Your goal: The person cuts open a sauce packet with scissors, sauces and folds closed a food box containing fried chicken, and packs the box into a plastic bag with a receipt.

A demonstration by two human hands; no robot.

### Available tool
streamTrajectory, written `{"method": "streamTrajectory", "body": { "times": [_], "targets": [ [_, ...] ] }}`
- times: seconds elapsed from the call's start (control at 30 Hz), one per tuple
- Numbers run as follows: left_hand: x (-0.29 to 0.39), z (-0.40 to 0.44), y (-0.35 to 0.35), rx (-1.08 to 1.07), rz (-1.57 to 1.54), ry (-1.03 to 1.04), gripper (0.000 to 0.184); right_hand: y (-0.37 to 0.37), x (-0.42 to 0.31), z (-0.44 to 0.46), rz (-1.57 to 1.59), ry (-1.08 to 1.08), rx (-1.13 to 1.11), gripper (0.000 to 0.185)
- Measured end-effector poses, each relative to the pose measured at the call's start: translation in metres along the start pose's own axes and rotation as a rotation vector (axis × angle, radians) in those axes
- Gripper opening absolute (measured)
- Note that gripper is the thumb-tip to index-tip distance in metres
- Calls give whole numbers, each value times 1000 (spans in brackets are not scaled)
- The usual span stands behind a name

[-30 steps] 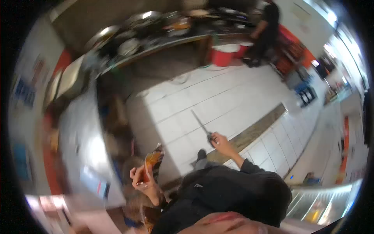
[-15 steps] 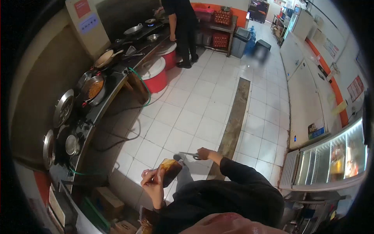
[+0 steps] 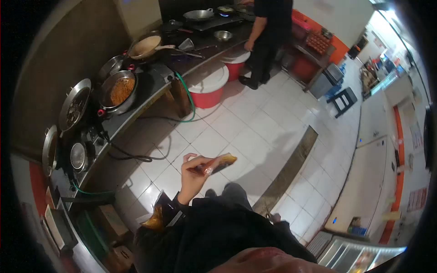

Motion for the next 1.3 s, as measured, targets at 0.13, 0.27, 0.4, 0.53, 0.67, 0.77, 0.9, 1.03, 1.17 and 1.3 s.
{"method": "streamTrajectory", "body": {
  "times": [0.13, 0.27, 0.4, 0.53, 0.67, 0.77, 0.9, 1.03, 1.17, 1.3],
  "targets": [
    [-22, 104, 38, -79, 23, -17, 11, -73, -27, 46, 263, 279, -107, 55],
    [-39, 184, 66, 3, 78, -104, 12, -130, -39, 173, 279, 265, -320, 49],
    [-69, 249, 74, 150, 110, -163, 13, -205, -159, 395, 10, -93, -166, 45],
    [-99, 303, 84, 275, 202, -260, 9, -319, -330, 587, 131, -621, 460, 22],
    [-163, 355, 101, 384, 223, -215, 9, -453, -532, 693, 688, -578, 364, 39],
    [-203, 402, 120, 513, 8, -271, 11, -494, -646, 767, 606, -767, 377, 28],
    [-226, 452, 137, 464, 277, -224, 14, -484, -739, 885, 473, -758, 348, 28],
    [-238, 485, 152, 484, 298, -299, 12, -479, -796, 952, 682, -689, 274, 26],
    [-212, 533, 191, 429, 434, -251, 13, -508, -793, 908, 716, -882, 142, 27],
    [-178, 583, 267, 445, 309, -167, 13, -446, -661, 887, 648, -1068, 40, 27]
  ]
}}
Point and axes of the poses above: each hand's wrist, its own z-axis towards the middle knuckle, its own y-axis out of the palm, x = y × z, the point moved 5 cm from there along z, towards the middle knuckle, and after that the axes turned 15 degrees about z, right-handed, at the moved point
